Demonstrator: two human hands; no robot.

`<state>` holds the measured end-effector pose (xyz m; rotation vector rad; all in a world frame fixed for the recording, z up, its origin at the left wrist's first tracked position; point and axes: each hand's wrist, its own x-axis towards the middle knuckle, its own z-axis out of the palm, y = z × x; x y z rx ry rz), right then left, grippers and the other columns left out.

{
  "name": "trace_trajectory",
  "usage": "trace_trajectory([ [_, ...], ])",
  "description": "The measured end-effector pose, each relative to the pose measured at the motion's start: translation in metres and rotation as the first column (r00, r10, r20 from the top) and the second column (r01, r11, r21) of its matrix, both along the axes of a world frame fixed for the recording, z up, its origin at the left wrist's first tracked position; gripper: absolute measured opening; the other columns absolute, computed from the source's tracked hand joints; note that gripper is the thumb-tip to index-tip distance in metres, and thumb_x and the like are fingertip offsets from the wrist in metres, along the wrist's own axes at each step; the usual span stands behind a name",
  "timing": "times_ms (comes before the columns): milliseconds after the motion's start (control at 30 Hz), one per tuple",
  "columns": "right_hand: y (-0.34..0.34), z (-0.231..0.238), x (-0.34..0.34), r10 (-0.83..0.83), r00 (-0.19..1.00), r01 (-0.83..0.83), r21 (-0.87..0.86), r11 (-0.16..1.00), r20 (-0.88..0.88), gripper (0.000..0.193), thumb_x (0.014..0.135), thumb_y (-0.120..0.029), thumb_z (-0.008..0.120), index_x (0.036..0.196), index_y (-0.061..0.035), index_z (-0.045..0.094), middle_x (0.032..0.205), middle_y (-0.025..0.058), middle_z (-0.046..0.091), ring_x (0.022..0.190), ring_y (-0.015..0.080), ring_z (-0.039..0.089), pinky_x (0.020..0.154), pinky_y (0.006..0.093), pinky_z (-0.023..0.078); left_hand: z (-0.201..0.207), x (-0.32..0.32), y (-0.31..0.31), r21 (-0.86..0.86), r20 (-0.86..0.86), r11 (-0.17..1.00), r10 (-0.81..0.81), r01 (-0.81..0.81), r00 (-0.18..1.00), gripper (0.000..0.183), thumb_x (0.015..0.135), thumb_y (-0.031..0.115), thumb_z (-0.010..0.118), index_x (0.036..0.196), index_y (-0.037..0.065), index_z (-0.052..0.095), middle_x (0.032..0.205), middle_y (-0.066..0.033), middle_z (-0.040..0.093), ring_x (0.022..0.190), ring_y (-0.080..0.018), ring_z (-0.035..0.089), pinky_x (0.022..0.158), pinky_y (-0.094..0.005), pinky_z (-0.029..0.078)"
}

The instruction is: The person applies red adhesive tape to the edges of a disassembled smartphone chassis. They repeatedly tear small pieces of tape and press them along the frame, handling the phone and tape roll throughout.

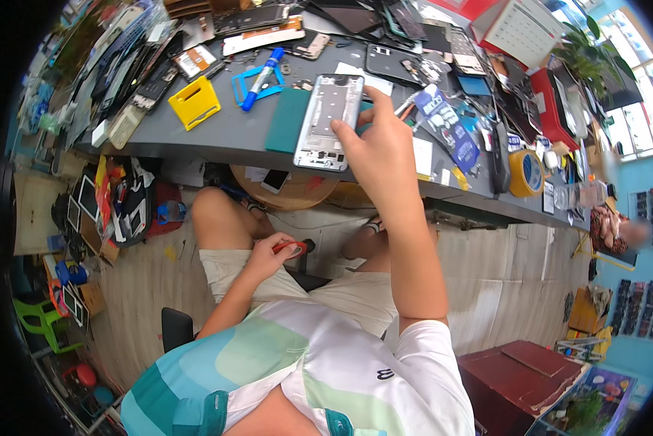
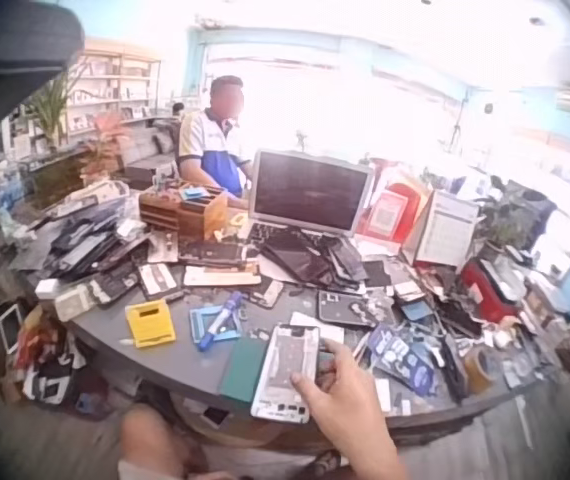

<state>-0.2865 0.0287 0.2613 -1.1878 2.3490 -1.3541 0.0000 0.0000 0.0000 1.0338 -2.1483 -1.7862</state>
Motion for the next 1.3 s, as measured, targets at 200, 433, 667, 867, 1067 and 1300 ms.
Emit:
trace_trajectory([
  [200, 0.008, -0.011, -0.006, -0.006, 0.977, 0.001, -0.024, 1.000, -0.214, 0.053, 0.089, -0.016, 0.090, 0.131, 0.0087, 0.069, 0.090, 0.0193, 0.073, 0.081, 0.0371, 0.074, 0.073, 0.0459, 0.058, -0.008, -0.007, 0.008, -0.030, -0.105, 0.999, 0.027, -0.030, 0.994, 0.020, 0.103, 0.017, 0.078, 0.113, 0.000, 0.076, 0.091, -0.0114, 0.081, 0.082, -0.0144, 0.073, 0.077, -0.0316, 0.057],
  [433, 0.029, -0.014, 0.001, -0.028, 0.959, -0.001, -0.104, 0.995, -0.283, 0.046, 0.094, -0.016, 0.087, 0.132, 0.0020, 0.069, 0.095, 0.0165, 0.073, 0.081, 0.0334, 0.072, 0.070, 0.0432, 0.057, 0.007, -0.003, 0.006, -0.039, -0.053, 0.997, 0.059, -0.062, 0.997, 0.019, 0.104, 0.016, 0.077, 0.114, 0.000, 0.076, 0.092, -0.0084, 0.080, 0.085, -0.0116, 0.070, 0.078, -0.0295, 0.056],
  [667, 0.103, -0.047, 0.040, 0.468, 0.883, -0.466, -0.054, 0.883, 0.024, 0.019, 0.097, -0.017, 0.085, 0.111, -0.0041, 0.081, 0.105, 0.0127, 0.074, 0.084, 0.0302, 0.073, 0.070, 0.0395, 0.060, 0.031, -0.003, 0.003, 0.175, -0.261, 0.974, 0.184, -0.141, 0.948, 0.017, 0.107, 0.014, 0.073, 0.111, -0.002, 0.076, 0.095, -0.0028, 0.077, 0.088, -0.0082, 0.068, 0.080, -0.0265, 0.055],
  [867, 0.125, -0.102, 0.080, 0.452, 0.891, -0.453, -0.003, 0.892, -0.035, 0.024, 0.096, -0.019, 0.083, 0.117, -0.0071, 0.080, 0.113, 0.0091, 0.073, 0.102, 0.0318, 0.073, 0.082, 0.0430, 0.061, 0.067, -0.010, -0.002, 0.162, -0.355, 0.985, 0.119, -0.064, 0.927, 0.012, 0.106, 0.009, 0.074, 0.106, -0.002, 0.076, 0.099, -0.0055, 0.079, 0.092, -0.0118, 0.072, 0.084, -0.0289, 0.058],
  [1067, 0.125, -0.119, 0.095, 0.420, 0.905, -0.419, 0.025, 0.908, -0.065, 0.017, 0.097, -0.016, 0.082, 0.111, -0.0076, 0.079, 0.113, 0.0072, 0.073, 0.097, 0.0304, 0.075, 0.080, 0.0419, 0.062, 0.073, -0.008, 0.000, 0.097, -0.300, 0.995, 0.066, -0.038, 0.952, 0.013, 0.103, 0.009, 0.075, 0.103, -0.004, 0.077, 0.095, -0.0085, 0.080, 0.090, -0.0139, 0.074, 0.084, -0.0311, 0.060],
  [1300, 0.125, -0.129, 0.098, 0.386, 0.914, -0.383, 0.046, 0.923, -0.122, 0.014, 0.095, -0.014, 0.081, 0.105, -0.0054, 0.075, 0.111, 0.0081, 0.071, 0.092, 0.0323, 0.075, 0.074, 0.0437, 0.061, 0.086, -0.008, -0.001, 0.010, -0.277, 1.000, 0.030, -0.028, 0.960, 0.012, 0.102, 0.008, 0.076, 0.102, -0.004, 0.078, 0.094, -0.0084, 0.080, 0.087, -0.0136, 0.074, 0.082, -0.0309, 0.059],
])
